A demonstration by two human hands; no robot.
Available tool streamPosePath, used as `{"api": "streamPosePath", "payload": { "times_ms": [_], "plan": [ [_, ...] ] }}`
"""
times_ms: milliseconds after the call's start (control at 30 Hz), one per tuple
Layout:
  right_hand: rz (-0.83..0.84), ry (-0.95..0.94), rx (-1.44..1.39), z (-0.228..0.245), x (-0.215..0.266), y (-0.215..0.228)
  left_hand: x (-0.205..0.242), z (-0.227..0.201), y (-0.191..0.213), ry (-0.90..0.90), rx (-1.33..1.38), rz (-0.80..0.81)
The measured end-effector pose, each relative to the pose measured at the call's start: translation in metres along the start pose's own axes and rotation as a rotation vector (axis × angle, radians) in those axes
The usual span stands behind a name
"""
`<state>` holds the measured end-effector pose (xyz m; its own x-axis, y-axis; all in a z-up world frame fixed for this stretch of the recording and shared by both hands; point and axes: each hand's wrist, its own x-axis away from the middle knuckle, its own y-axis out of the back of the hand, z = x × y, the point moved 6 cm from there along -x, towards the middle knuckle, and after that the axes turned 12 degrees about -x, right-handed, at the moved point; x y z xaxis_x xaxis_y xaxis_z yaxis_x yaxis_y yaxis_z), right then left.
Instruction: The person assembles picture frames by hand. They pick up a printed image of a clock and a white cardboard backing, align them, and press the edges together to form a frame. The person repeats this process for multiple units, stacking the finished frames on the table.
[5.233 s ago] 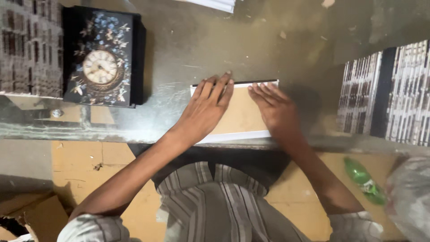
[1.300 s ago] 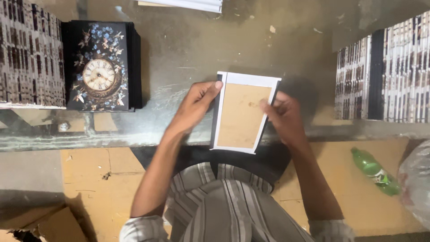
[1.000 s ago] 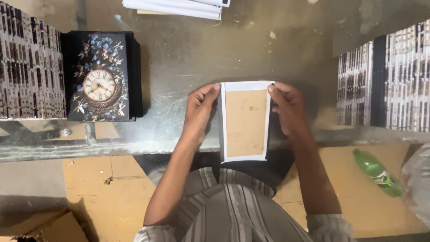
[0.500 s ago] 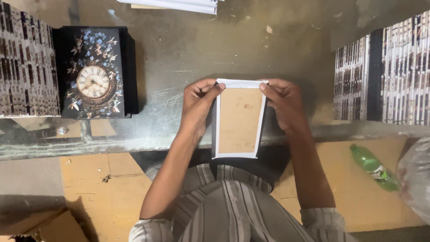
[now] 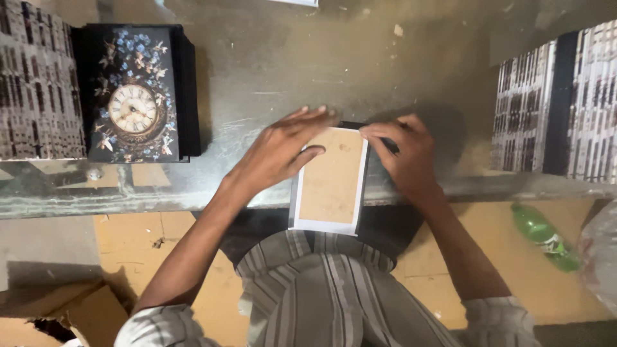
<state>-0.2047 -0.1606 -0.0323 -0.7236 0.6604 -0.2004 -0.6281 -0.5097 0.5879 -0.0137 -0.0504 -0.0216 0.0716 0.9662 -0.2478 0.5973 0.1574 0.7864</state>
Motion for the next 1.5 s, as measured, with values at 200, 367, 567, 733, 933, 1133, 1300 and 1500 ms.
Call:
{"api": "streamPosePath", "payload": {
  "times_ms": [200,367,567,733,933,1133,1300,1500],
  "plan": [
    [0.292,0.194,-0.026,0.033,-0.001,-0.009,0.014,0.003,-0.012,0.084,-0.021,0.025],
    [0.311,0.185,-0.036,0.043,0.009,-0.016,-0.028,0.032,0.017,0.178,0.459,-0.087],
    [0.151,0.028,-0.123,0.038,0.027,-0.018,-0.074,0.015,-0.027,-0.225,-0.102,-0.307],
    [-0.038,-0.114,-0.169,0.027,0.037,-0.016,-0.076,-0.011,-0.059,-0.359,-0.415,0.025],
    [-0.210,-0.144,-0.061,0.007,0.051,-0.013,-0.127,0.011,-0.049,0.198,-0.188,0.186],
    [-0.269,-0.049,0.144,0.013,0.050,-0.010,-0.113,-0.045,-0.076,-0.546,-0.337,-0.304],
    [-0.136,-0.130,0.152,0.018,0.055,-0.015,-0.113,-0.026,-0.053,-0.058,-0.184,-0.187],
    [0.037,-0.163,0.142,0.027,0.059,-0.013,-0.072,-0.023,-0.018,0.205,-0.146,0.363]
  ]
}}
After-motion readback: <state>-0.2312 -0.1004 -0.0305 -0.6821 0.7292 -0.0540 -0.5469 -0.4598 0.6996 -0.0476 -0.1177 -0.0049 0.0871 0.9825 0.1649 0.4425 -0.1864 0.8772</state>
